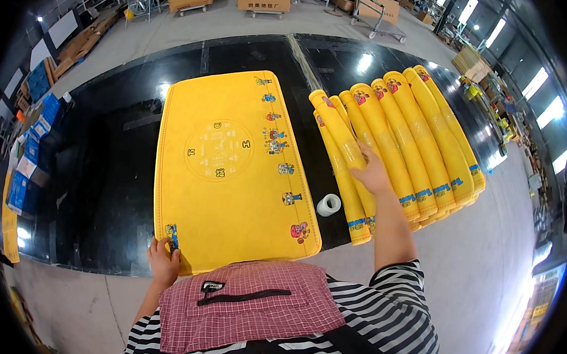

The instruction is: The person wraps yellow foam mats with clear plastic film on a black table. They roll the film over the mat, smooth it down, and secure the edges with tape. The person repeats this process for multiple mats, stacking the finished ones to the side.

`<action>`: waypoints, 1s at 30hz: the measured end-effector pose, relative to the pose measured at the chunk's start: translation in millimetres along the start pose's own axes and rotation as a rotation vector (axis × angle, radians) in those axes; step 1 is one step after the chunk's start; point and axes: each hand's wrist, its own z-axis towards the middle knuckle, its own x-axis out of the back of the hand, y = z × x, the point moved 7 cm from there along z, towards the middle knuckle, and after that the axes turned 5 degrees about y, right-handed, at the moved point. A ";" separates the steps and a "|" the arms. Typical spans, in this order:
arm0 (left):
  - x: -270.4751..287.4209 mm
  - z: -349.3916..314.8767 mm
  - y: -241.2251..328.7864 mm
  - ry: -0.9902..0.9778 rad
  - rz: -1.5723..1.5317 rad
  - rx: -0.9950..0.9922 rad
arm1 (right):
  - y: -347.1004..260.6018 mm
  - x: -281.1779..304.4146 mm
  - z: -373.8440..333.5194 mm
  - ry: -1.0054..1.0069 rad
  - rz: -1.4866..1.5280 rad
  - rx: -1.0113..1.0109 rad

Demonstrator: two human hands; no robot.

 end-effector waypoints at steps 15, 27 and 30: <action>3.0 -0.4 4.7 0.008 -0.003 0.049 | 32.6 -13.8 -19.7 0.142 -0.695 0.079; 14.0 6.2 -43.4 0.133 -0.620 0.436 | -42.3 -44.3 -62.9 0.138 -0.547 0.243; 7.8 3.5 -46.3 -0.002 -0.795 0.707 | -49.3 -94.3 -112.7 -0.056 -0.170 0.118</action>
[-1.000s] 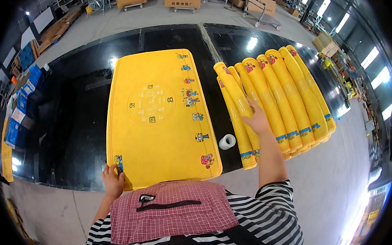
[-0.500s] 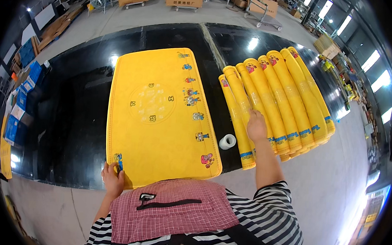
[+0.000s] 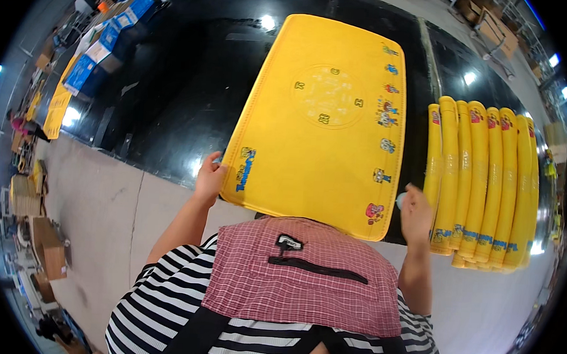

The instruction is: The person wraps yellow foam mats with clear plastic film on a black table. They roll the film over the mat, smooth it down, and secure the edges with tape. The person repeats this process for multiple mats, stacking the finished ones to the side.

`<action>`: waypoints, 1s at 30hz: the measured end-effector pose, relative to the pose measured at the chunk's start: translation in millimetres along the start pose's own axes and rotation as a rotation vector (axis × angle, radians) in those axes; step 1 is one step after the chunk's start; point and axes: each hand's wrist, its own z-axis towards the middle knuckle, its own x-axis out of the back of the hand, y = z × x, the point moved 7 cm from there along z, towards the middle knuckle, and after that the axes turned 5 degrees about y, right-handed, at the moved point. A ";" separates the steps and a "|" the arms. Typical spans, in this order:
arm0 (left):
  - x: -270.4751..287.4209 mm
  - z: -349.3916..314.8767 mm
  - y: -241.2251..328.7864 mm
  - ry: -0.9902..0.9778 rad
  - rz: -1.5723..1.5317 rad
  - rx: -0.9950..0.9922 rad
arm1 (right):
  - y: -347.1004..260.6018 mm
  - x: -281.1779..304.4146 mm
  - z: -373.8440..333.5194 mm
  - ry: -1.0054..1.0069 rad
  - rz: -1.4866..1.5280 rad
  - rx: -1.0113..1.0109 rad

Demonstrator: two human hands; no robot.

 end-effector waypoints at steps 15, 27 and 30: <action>-19.7 -23.2 16.2 -0.340 -0.289 -0.023 | 32.0 -49.5 -53.3 -0.062 -0.136 -0.360; -18.1 -26.0 11.0 -0.324 -0.216 -0.083 | 29.5 -46.4 -63.6 -0.033 -0.171 -0.405; -19.9 -25.1 10.4 -0.340 -0.222 -0.116 | 32.1 -48.9 -64.0 0.018 -0.181 -0.358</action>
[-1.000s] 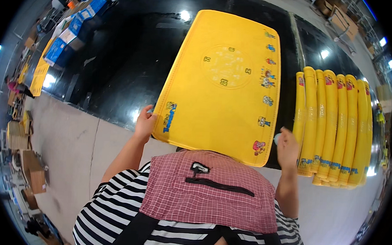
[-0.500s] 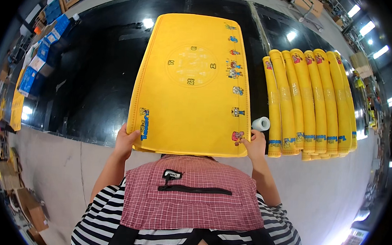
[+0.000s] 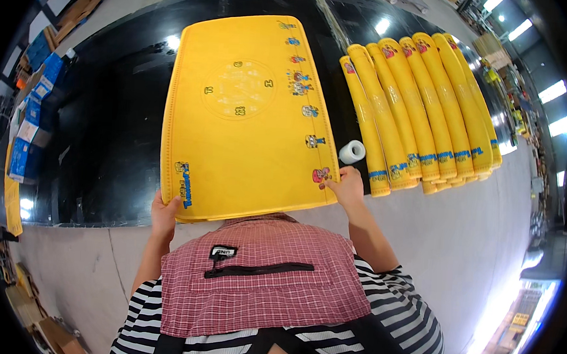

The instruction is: The person wraps yellow foam mats with clear plastic film on a black table. They roll the film over the mat, smooth it down, and secure the edges with tape. The person repeats this process for multiple mats, stacking the finished ones to the side.

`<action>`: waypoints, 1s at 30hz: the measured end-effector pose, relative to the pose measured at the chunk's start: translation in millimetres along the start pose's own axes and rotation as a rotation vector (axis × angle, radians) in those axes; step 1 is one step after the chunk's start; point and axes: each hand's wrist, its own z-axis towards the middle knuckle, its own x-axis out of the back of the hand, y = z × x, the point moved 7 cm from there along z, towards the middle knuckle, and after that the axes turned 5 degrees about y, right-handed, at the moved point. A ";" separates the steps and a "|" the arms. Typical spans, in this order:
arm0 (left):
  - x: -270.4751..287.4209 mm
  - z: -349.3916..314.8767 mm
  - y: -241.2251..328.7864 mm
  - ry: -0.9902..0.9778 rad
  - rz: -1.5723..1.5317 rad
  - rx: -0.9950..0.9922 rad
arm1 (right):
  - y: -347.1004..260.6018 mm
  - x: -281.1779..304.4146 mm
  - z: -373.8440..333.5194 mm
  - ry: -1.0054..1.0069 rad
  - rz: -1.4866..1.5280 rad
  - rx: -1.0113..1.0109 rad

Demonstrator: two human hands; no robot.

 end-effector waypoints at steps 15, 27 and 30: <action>-4.3 4.7 11.2 -0.042 -0.377 0.270 | -42.9 2.6 22.8 -0.569 1.249 -0.342; 0.7 31.3 380.4 -0.218 -0.753 -0.681 | -222.8 267.2 122.9 -0.032 1.714 0.468; -8.8 -12.5 464.5 -0.083 -0.804 -0.929 | -263.0 338.8 112.1 0.121 1.719 0.734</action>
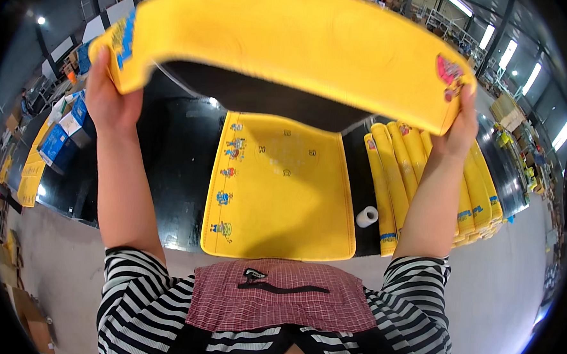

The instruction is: The person wraps yellow foam mats with clear plastic film on a black table. They roll the film over the mat, smooth it down, and secure the edges with tape. The person repeats this process for multiple mats, stacking the finished ones to the side.

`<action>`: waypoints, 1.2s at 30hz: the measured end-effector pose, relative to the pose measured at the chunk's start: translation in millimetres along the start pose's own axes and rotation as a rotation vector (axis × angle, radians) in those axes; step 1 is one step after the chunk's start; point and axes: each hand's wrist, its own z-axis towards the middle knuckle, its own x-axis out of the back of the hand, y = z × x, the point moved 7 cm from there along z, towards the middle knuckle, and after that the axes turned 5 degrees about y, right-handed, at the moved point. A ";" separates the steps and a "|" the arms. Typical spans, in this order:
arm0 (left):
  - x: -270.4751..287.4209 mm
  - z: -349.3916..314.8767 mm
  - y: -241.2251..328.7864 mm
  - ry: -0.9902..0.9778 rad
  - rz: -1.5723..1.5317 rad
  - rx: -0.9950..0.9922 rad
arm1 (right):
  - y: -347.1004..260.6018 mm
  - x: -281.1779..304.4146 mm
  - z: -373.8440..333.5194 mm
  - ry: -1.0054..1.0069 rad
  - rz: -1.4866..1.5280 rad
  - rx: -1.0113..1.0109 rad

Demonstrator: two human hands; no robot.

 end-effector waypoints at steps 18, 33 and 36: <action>17.5 87.8 -244.1 -0.080 0.435 0.308 | 170.0 16.4 97.8 0.117 -0.372 -0.129; 287.8 -294.2 -178.4 -0.482 1.698 0.561 | 178.1 177.2 -360.5 -0.287 -1.675 -0.472; 285.5 -307.4 -164.9 -0.419 1.657 0.568 | 170.8 193.1 -365.5 -0.180 -1.690 -0.556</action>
